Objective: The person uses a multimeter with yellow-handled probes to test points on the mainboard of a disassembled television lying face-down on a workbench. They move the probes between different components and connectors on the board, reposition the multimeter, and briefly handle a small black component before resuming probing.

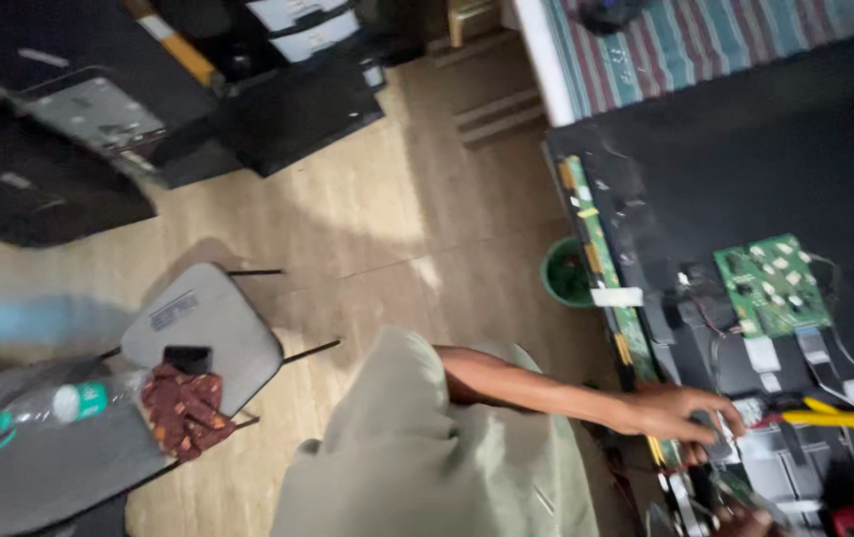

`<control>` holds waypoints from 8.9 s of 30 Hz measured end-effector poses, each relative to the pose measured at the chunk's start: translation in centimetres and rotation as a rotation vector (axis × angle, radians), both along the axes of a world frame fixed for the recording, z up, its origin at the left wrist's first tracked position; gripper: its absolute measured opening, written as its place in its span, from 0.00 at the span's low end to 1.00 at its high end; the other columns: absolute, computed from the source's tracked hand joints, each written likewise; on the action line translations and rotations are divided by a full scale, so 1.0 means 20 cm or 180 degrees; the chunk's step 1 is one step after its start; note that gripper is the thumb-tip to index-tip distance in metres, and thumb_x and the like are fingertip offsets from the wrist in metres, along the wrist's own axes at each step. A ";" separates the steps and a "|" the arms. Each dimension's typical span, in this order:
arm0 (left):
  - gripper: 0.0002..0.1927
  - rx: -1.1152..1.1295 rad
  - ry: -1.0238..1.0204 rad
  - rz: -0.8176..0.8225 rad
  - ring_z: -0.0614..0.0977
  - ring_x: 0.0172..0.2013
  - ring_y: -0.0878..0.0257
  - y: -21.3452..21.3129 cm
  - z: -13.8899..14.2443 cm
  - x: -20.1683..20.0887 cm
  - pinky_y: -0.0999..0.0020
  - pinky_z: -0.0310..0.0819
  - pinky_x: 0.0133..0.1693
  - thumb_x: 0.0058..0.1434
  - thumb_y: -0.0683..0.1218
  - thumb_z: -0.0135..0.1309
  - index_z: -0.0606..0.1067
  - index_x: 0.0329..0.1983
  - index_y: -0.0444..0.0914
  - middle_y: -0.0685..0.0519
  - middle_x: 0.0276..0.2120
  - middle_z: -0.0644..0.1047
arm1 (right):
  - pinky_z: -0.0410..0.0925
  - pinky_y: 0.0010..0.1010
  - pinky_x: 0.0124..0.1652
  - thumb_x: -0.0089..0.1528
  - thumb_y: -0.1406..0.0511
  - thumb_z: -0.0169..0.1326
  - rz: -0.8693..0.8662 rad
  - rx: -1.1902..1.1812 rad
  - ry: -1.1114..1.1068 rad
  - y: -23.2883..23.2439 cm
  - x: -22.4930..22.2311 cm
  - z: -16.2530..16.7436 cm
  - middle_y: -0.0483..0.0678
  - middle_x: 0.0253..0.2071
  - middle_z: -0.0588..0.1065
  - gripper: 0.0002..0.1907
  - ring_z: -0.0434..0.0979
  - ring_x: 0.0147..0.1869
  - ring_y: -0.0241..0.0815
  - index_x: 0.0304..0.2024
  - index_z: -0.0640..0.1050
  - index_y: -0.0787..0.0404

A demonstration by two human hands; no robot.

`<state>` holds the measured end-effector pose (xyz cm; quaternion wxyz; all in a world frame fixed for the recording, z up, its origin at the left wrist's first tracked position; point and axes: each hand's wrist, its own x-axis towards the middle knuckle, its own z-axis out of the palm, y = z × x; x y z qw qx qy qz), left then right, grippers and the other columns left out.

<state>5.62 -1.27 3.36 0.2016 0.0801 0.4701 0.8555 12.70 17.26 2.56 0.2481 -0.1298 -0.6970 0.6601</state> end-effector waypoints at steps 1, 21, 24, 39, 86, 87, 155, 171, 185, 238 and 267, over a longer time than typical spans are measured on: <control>0.18 0.0058 -0.0015 0.0015 0.84 0.34 0.64 0.02 -0.01 0.01 0.66 0.82 0.39 0.70 0.38 0.48 0.69 0.63 0.36 0.48 0.52 0.73 | 0.73 0.29 0.50 0.74 0.71 0.56 0.0030 0.0020 0.0036 0.01 0.01 0.01 0.50 0.54 0.73 0.14 0.77 0.54 0.40 0.61 0.70 0.69; 0.14 -0.0110 -0.0164 -0.0236 0.83 0.38 0.64 -0.01 0.22 0.07 0.67 0.82 0.42 0.70 0.34 0.47 0.69 0.58 0.33 0.47 0.48 0.74 | 0.70 0.24 0.47 0.67 0.71 0.60 -0.0398 -0.0079 -0.0333 -0.07 0.19 0.31 0.42 0.45 0.73 0.20 0.73 0.47 0.31 0.60 0.72 0.64; 0.16 0.0257 -0.0487 -0.0348 0.83 0.36 0.65 0.01 0.21 0.07 0.68 0.83 0.42 0.67 0.35 0.46 0.67 0.57 0.37 0.50 0.48 0.74 | 0.70 0.24 0.47 0.67 0.71 0.60 -0.0470 -0.0018 -0.0336 -0.07 0.21 0.30 0.42 0.46 0.73 0.24 0.73 0.48 0.31 0.64 0.69 0.63; 0.17 -0.0079 -0.0126 -0.0635 0.81 0.41 0.66 -0.02 0.12 0.10 0.69 0.80 0.46 0.69 0.35 0.47 0.69 0.61 0.34 0.51 0.48 0.76 | 0.70 0.28 0.54 0.70 0.70 0.58 -0.0395 0.1208 -0.0450 -0.17 0.21 0.43 0.49 0.51 0.78 0.12 0.75 0.53 0.37 0.55 0.77 0.65; 0.20 -0.0319 0.2242 -0.0185 0.82 0.49 0.61 -0.30 1.08 0.31 0.64 0.76 0.55 0.78 0.57 0.43 0.79 0.48 0.38 0.53 0.45 0.82 | 0.69 0.40 0.47 0.70 0.68 0.62 0.0641 0.2735 -0.0113 0.03 -0.53 0.40 0.56 0.47 0.73 0.14 0.74 0.47 0.52 0.56 0.76 0.65; 0.20 0.0437 0.2198 -0.0486 0.82 0.48 0.61 -0.25 1.19 0.36 0.63 0.75 0.54 0.77 0.57 0.43 0.78 0.48 0.38 0.52 0.45 0.81 | 0.68 0.41 0.47 0.71 0.68 0.63 0.0644 0.2876 -0.0029 0.05 -0.57 0.39 0.55 0.47 0.73 0.13 0.73 0.48 0.53 0.56 0.76 0.65; 0.09 -0.2048 0.1982 0.0874 0.84 0.49 0.56 -1.07 0.19 -0.84 0.66 0.80 0.52 0.72 0.39 0.54 0.77 0.53 0.32 0.46 0.49 0.81 | 0.63 0.27 0.37 0.73 0.60 0.48 -0.0734 0.1070 -0.0207 -0.99 -0.58 0.32 0.46 0.30 0.72 0.13 0.68 0.30 0.41 0.37 0.69 0.61; 0.08 -0.2114 0.2041 0.0896 0.84 0.46 0.57 -1.00 0.10 -0.85 0.66 0.80 0.51 0.71 0.40 0.56 0.76 0.51 0.34 0.47 0.46 0.80 | 0.70 0.31 0.49 0.68 0.75 0.60 -0.0327 0.1502 -0.0370 -1.12 -0.68 0.25 0.54 0.43 0.76 0.06 0.78 0.47 0.45 0.48 0.79 0.69; 0.07 -0.2001 0.1967 0.0885 0.85 0.48 0.57 -1.01 0.05 -0.89 0.65 0.81 0.53 0.71 0.39 0.54 0.76 0.50 0.34 0.48 0.47 0.81 | 0.72 0.33 0.49 0.64 0.77 0.64 -0.0247 0.1771 0.0034 -1.18 -0.86 0.13 0.54 0.43 0.75 0.11 0.77 0.46 0.48 0.45 0.74 0.68; 0.06 -0.2147 0.2324 0.0656 0.83 0.49 0.49 -1.01 0.04 -0.96 0.58 0.81 0.54 0.71 0.36 0.50 0.75 0.49 0.31 0.43 0.47 0.80 | 0.73 0.35 0.45 0.57 0.76 0.67 -0.0227 0.2187 0.0265 -1.15 -0.99 0.08 0.51 0.39 0.77 0.12 0.79 0.44 0.50 0.40 0.78 0.65; 0.07 -0.2163 0.2263 0.0696 0.83 0.48 0.49 -0.97 0.12 -0.90 0.57 0.80 0.52 0.70 0.37 0.50 0.75 0.48 0.29 0.41 0.46 0.79 | 0.68 0.41 0.36 0.61 0.69 0.64 -0.2951 0.2538 -0.0701 0.08 -0.78 0.11 0.57 0.30 0.73 0.13 0.74 0.32 0.56 0.36 0.71 0.69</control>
